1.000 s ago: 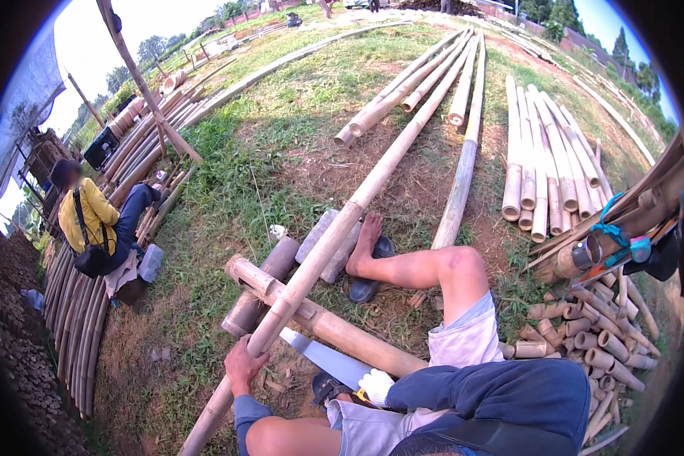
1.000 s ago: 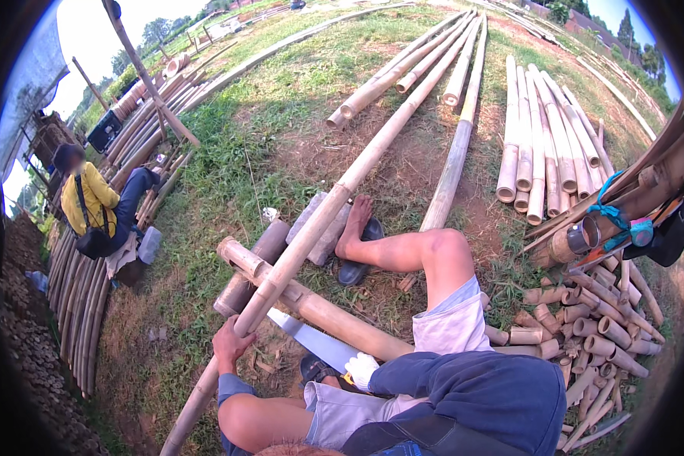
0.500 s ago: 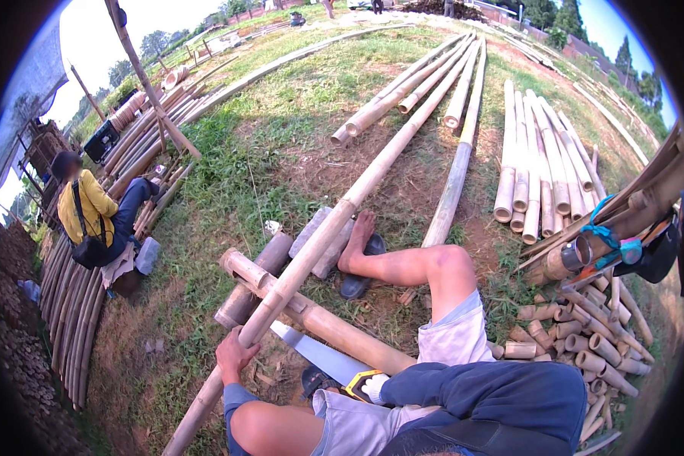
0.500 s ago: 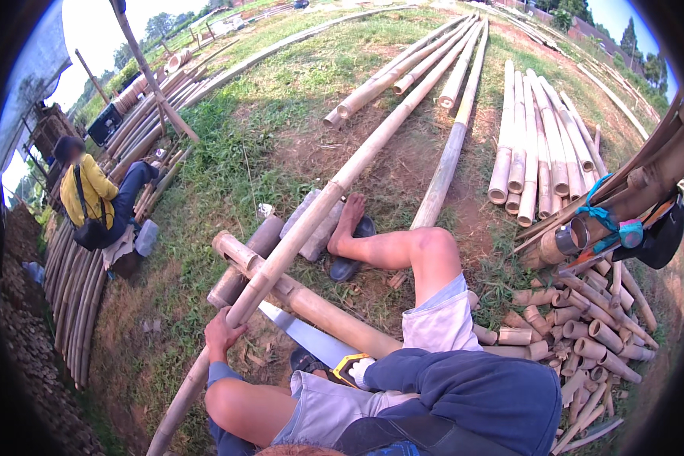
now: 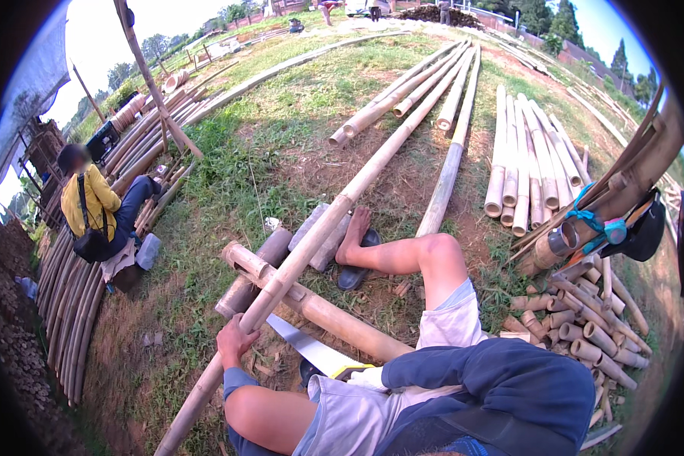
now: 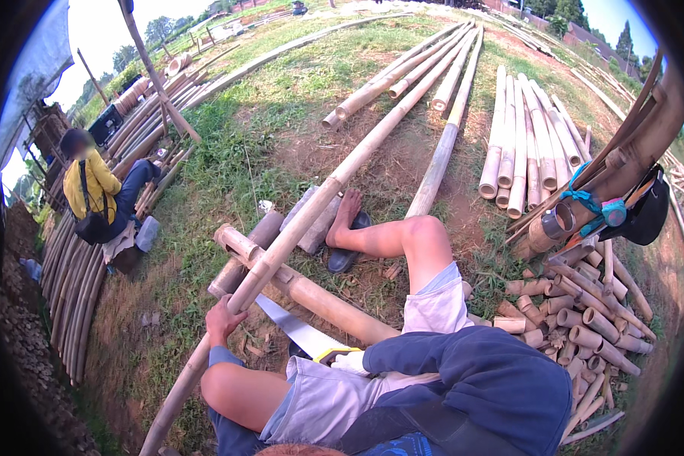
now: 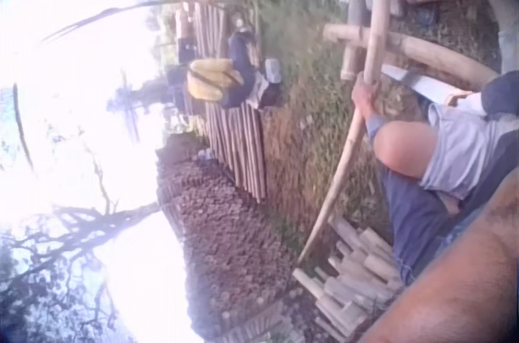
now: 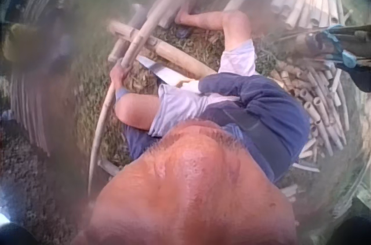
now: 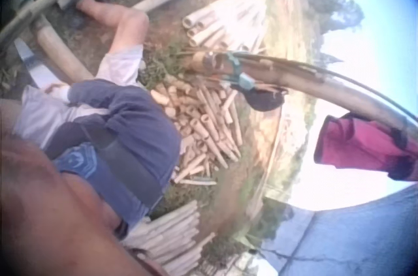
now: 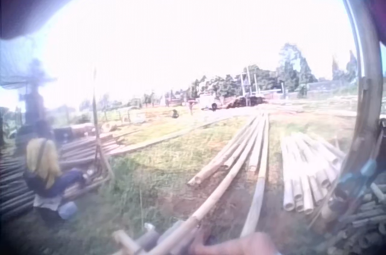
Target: The person uses a hand saw to cut long bamboo poles into shorter sections. They position each pole on a makeshift wooden stand, saw through it, and then move the cut pieces aside. The process is repeated for multiple poles.
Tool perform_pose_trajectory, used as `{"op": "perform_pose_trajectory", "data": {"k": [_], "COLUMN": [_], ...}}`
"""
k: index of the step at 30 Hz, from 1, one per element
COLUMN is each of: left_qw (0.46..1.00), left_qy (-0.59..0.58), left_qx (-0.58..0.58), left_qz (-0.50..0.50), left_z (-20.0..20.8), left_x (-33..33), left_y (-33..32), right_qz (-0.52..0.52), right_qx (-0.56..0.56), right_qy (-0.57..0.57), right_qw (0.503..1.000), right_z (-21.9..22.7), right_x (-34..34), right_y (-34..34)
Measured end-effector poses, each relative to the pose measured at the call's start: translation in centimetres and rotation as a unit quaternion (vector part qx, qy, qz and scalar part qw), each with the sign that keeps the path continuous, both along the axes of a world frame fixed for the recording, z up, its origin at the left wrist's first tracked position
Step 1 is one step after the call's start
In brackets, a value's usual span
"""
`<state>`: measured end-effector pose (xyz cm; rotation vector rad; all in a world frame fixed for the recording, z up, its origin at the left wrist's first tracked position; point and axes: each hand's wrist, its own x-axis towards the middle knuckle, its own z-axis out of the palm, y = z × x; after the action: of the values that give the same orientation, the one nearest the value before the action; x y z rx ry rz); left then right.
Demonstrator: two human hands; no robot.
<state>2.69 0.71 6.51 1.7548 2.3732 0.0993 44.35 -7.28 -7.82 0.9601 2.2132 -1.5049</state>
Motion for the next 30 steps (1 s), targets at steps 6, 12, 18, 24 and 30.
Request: {"op": "perform_pose_trajectory", "data": {"k": [6, 12, 18, 24, 30], "left_qw": [1.0, 1.0, 1.0, 1.0, 0.999], "left_qy": [0.015, 0.005, 0.008, 0.003, -0.017], "left_qx": [0.0, 0.013, -0.003, -0.006, -0.028], "left_qz": [0.013, 0.0, 0.024, 0.031, 0.028], "left_z": [0.4, 0.5, 1.6, -1.0, 0.1], "left_x": [-2.0, -0.7, -1.7, -2.7, -3.5], "left_y": [-1.1, -0.9, -4.0, -6.5, -6.1], "right_qz": [0.035, -0.195, -0.305, -0.339, -0.335], "right_qx": [0.181, 0.1, -0.092, -0.081, 0.015], "right_qy": [0.128, 0.175, 0.2, 0.205, 0.286], "right_qw": [0.974, 0.96, 0.926, 0.915, 0.898], "right_z": [13.3, 25.0, 33.9, 38.1, 30.8], "right_x": [-0.2, 6.3, 14.4, 21.3, 19.3], "right_y": [-0.2, 0.3, -0.7, -1.2, 1.9]}}
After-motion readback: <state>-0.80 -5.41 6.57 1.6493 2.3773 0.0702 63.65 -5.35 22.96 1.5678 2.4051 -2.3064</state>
